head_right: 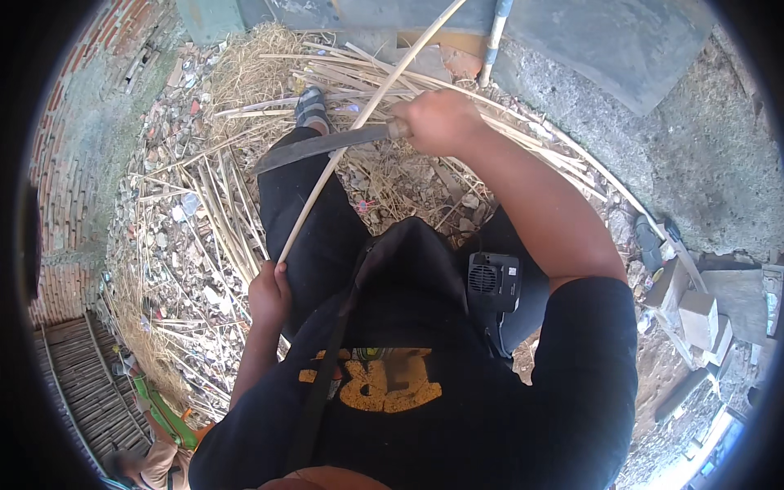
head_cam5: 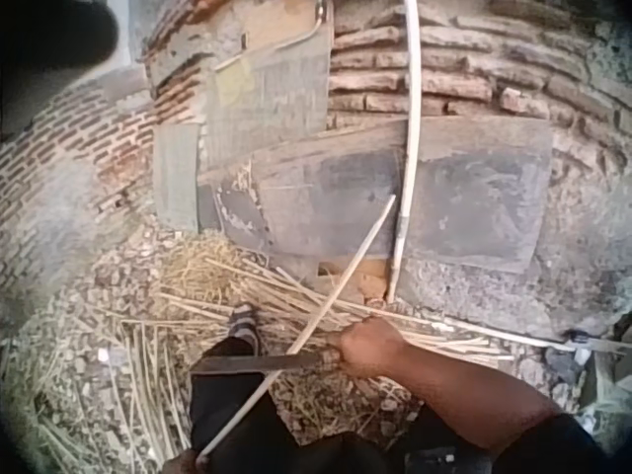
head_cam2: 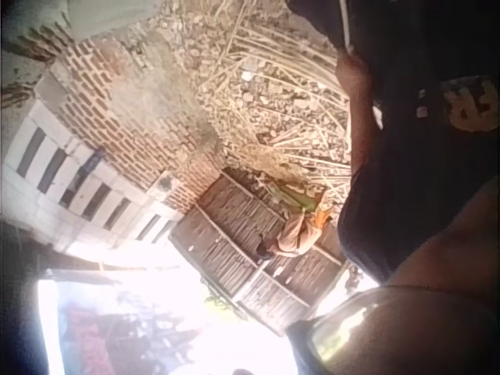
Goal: The person strips thin layers from a bamboo pole using a knife. The person holds the bamboo pole with one hand and pulls the knife along its length to remove thin shavings.
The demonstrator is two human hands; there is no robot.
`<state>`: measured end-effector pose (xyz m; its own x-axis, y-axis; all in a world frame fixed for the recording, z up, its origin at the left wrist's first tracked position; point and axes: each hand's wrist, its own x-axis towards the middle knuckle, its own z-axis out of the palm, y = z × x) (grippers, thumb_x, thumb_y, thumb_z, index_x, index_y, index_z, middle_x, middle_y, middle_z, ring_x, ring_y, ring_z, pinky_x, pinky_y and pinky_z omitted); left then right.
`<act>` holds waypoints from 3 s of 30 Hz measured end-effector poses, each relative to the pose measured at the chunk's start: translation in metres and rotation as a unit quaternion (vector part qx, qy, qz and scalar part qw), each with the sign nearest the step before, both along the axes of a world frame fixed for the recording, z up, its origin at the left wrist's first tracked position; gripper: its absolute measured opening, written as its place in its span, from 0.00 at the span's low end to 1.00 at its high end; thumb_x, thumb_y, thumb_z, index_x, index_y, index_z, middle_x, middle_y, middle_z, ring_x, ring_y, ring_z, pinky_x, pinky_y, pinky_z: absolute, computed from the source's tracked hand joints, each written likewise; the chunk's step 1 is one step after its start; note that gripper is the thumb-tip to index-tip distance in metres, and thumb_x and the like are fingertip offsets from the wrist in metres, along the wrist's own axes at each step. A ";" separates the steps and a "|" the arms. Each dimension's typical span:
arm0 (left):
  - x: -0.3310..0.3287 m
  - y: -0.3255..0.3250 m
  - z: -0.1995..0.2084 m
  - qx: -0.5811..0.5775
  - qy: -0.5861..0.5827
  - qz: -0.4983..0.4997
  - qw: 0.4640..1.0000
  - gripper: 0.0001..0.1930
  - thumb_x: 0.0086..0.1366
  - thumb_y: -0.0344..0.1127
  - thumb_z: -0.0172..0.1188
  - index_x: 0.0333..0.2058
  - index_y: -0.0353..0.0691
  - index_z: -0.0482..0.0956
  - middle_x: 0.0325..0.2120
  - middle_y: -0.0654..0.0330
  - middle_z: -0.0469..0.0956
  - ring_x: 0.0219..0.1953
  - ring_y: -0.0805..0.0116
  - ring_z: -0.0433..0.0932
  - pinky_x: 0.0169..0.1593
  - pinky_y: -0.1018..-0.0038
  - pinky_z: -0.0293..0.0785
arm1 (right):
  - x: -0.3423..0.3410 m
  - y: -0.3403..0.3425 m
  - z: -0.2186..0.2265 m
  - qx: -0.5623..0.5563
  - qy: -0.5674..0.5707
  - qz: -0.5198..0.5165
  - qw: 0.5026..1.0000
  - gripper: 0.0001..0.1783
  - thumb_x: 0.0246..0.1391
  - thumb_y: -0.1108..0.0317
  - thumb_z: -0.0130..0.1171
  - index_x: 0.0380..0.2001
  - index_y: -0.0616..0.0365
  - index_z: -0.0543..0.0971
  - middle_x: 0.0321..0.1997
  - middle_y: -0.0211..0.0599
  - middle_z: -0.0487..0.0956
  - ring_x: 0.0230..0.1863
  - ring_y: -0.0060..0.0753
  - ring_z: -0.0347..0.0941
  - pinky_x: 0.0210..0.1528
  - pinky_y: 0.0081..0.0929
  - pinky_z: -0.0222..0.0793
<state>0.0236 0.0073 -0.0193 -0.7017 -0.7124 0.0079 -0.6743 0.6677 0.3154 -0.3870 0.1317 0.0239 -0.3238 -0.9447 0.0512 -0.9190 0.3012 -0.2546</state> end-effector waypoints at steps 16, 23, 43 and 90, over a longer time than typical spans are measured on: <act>-0.005 -0.017 0.004 0.104 0.039 -0.024 0.993 0.22 0.77 0.46 0.43 0.28 0.35 0.70 0.18 0.39 0.73 0.25 0.33 0.73 0.30 0.48 0.66 | -0.025 -0.004 -0.010 -0.008 -0.115 -0.020 0.993 0.11 0.51 0.62 0.59 0.37 0.51 0.82 0.33 0.46 0.83 0.38 0.51 0.80 0.43 0.47 0.76; 0.000 -0.012 0.003 0.052 0.015 -0.018 0.998 0.20 0.76 0.45 0.44 0.29 0.36 0.71 0.19 0.38 0.74 0.26 0.32 0.75 0.31 0.45 0.67 | 0.018 -0.009 0.017 0.055 0.020 0.025 0.998 0.14 0.45 0.65 0.63 0.37 0.56 0.82 0.33 0.47 0.83 0.34 0.51 0.80 0.39 0.45 0.76; 0.000 -0.019 0.016 0.054 0.013 -0.046 0.997 0.21 0.76 0.45 0.46 0.27 0.36 0.70 0.17 0.40 0.73 0.24 0.33 0.74 0.29 0.48 0.66 | -0.062 0.017 -0.007 0.007 -0.092 -0.122 0.988 0.16 0.50 0.63 0.57 0.42 0.53 0.81 0.39 0.48 0.83 0.43 0.54 0.80 0.50 0.47 0.75; -0.001 -0.006 0.010 0.039 -0.007 0.036 0.999 0.18 0.74 0.49 0.46 0.35 0.39 0.73 0.23 0.41 0.78 0.29 0.35 0.78 0.35 0.45 0.72 | -0.018 0.007 0.012 -0.028 -0.145 -0.017 0.989 0.16 0.51 0.61 0.66 0.38 0.61 0.79 0.29 0.53 0.79 0.31 0.49 0.77 0.39 0.42 0.71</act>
